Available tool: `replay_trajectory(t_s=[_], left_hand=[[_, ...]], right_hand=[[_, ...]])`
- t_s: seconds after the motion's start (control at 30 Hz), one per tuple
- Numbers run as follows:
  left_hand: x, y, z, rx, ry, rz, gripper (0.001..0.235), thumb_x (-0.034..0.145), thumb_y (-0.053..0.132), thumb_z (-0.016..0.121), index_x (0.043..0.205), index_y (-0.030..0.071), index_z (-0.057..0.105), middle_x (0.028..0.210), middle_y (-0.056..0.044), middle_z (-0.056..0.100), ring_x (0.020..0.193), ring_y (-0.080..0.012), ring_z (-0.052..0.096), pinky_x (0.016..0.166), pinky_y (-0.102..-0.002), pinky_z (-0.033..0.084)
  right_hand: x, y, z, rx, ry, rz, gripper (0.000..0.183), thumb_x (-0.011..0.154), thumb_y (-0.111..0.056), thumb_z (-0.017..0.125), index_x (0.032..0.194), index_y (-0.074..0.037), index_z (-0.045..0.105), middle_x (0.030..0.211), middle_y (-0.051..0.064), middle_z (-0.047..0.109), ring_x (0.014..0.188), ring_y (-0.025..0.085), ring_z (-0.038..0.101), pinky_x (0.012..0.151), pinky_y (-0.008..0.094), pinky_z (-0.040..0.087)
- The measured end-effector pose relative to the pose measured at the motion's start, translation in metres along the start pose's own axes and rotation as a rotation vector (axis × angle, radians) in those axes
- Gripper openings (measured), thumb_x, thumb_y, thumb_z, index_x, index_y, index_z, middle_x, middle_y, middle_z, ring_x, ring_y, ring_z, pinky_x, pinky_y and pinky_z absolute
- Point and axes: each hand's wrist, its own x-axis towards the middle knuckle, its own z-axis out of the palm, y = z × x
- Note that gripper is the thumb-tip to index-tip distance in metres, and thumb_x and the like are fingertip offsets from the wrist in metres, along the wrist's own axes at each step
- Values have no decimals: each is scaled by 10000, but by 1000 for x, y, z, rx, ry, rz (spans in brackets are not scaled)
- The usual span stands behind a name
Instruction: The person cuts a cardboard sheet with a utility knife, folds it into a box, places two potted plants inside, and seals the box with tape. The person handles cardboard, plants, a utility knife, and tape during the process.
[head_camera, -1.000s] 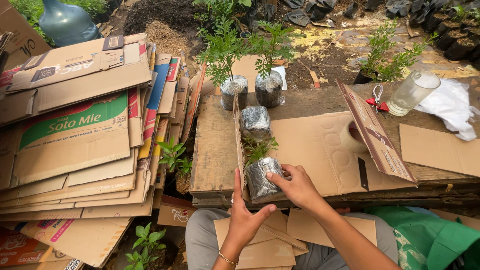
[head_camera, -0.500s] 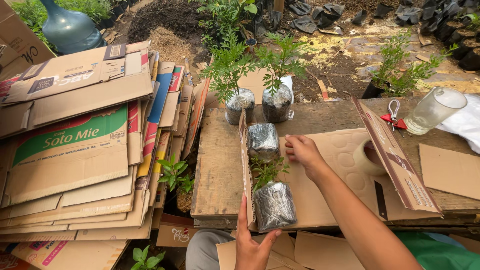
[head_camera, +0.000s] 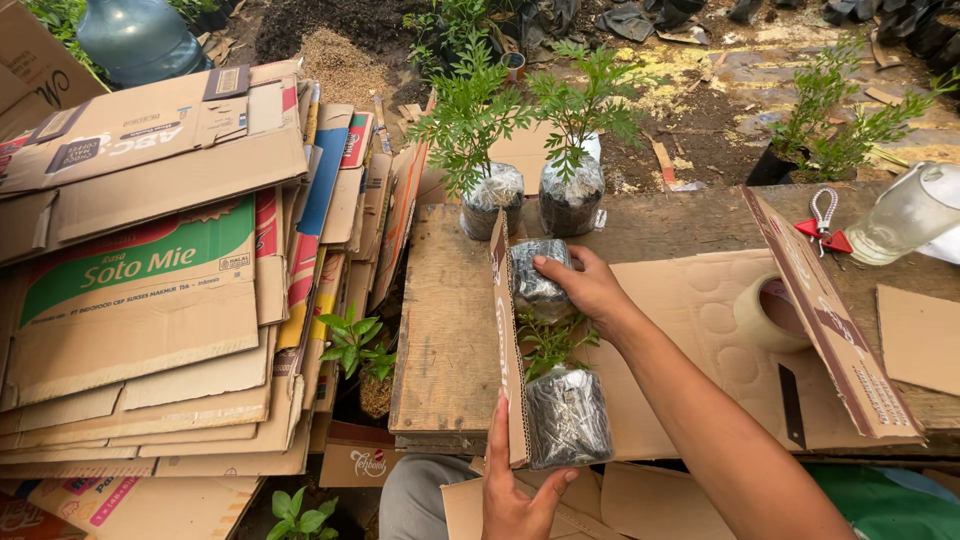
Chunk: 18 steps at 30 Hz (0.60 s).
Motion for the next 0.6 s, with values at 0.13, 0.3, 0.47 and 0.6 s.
replay_trajectory(t_s=[0.13, 0.3, 0.47, 0.6], left_hand=[[0, 8, -1, -52, -15, -143, 1145, 687, -16, 890, 1590, 56, 189, 1594, -206, 411, 1437, -290, 479, 1163, -416, 388], [3, 22, -2, -130, -51, -207, 1091, 745, -24, 826, 1601, 79, 157, 1561, -193, 464, 1378, -268, 556, 1134, -396, 457], [4, 35, -5, -73, -91, -159, 1013, 828, -10, 787, 1617, 79, 157, 1600, -203, 413, 1427, -286, 484, 1155, -408, 388], [3, 45, -9, -31, -119, -121, 961, 858, 42, 757, 1619, 83, 170, 1653, -168, 357, 1464, -298, 449, 1159, -414, 400]], right_hand=[[-5, -1, 3, 66, 13, -5, 789, 814, -399, 780, 1400, 50, 501, 1182, 197, 708, 956, 219, 733, 780, 347, 618], [-7, -3, 1, 70, -37, -28, 828, 784, -385, 809, 1410, 57, 496, 1189, 196, 725, 956, 204, 743, 776, 334, 624], [-2, 1, -1, -86, 36, 6, 840, 857, -464, 754, 1430, 78, 466, 1248, 230, 680, 1067, 239, 695, 870, 361, 579], [-29, 5, -22, -270, 226, -161, 750, 996, -507, 634, 1469, 44, 446, 1353, 205, 609, 1212, 224, 607, 977, 362, 502]])
